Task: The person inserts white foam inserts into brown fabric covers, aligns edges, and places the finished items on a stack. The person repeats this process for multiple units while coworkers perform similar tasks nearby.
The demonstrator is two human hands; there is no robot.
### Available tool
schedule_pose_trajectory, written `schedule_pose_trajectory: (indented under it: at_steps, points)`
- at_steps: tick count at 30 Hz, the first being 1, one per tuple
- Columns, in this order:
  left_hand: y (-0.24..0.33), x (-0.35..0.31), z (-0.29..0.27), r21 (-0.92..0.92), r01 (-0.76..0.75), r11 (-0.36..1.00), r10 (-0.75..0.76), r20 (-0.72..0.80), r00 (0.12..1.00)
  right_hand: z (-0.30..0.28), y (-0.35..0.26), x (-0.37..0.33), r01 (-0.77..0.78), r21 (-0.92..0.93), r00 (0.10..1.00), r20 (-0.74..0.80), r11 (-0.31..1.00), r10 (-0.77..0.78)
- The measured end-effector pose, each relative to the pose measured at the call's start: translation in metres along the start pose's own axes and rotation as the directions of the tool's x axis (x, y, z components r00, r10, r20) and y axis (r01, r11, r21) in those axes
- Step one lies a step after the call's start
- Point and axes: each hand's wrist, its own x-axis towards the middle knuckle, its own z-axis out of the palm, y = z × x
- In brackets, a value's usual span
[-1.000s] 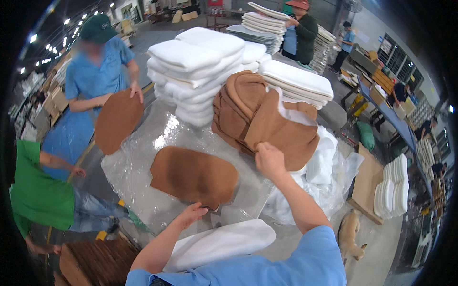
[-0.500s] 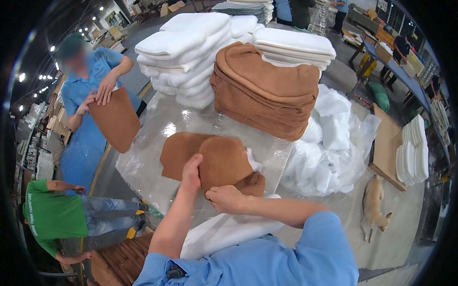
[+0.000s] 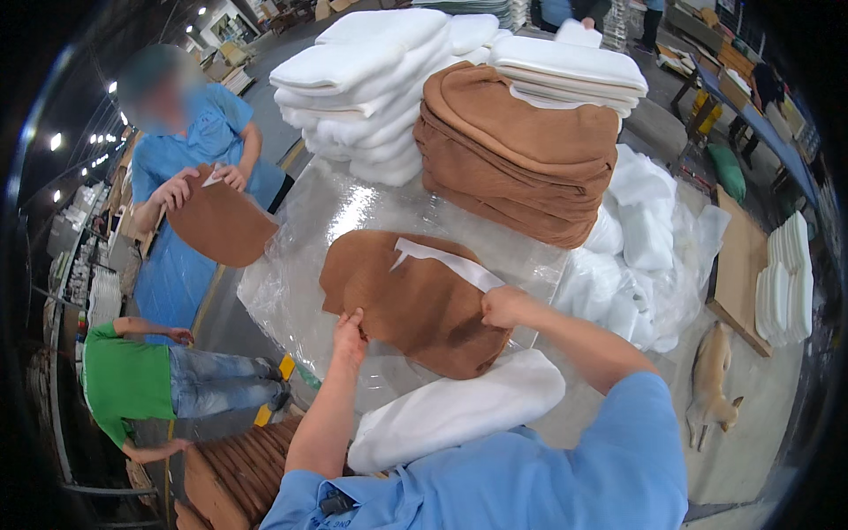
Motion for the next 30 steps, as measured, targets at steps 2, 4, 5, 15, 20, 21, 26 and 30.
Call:
schedule_pose_trajectory:
  at_steps: [2,4,5,15,20,21,26,30]
  points:
    - [0.006,-0.003,-0.006,-0.089,-0.071,0.994,0.075,0.047,0.996,-0.001,0.021,-0.006,0.036,0.040,0.997,-0.075,0.999,-0.033]
    - [0.022,-0.017,-0.025,-0.113,-0.175,0.978,0.182,0.062,0.981,-0.005,0.020,-0.003,-0.078,0.209,0.994,0.089,0.975,0.060]
    - [0.035,-0.029,-0.031,-0.102,-0.229,0.968,0.238,0.089,0.967,-0.007,0.025,-0.005,-0.162,0.285,0.978,0.173,0.945,0.116]
    - [0.144,-0.192,-0.166,-0.201,-0.701,0.684,0.648,-0.274,0.710,-0.004,0.029,0.060,-0.136,0.583,0.883,-0.295,0.801,0.365]
    - [0.136,-0.242,-0.208,0.017,-0.761,0.649,0.720,-0.335,0.607,-0.004,-0.004,0.093,-0.325,0.503,0.831,-0.253,0.801,0.495]
    - [0.136,-0.247,-0.211,0.031,-0.782,0.622,0.746,-0.325,0.581,-0.005,0.000,0.097,-0.278,0.602,0.848,-0.213,0.749,0.486]
    - [0.133,-0.270,-0.209,0.131,-0.797,0.589,0.738,-0.490,0.464,-0.003,-0.008,0.107,-0.079,0.920,0.862,-0.131,0.384,0.490]
    - [0.147,-0.281,-0.213,0.160,-0.837,0.523,0.795,-0.447,0.411,-0.033,-0.007,0.101,0.029,0.915,0.856,-0.231,0.403,0.463]
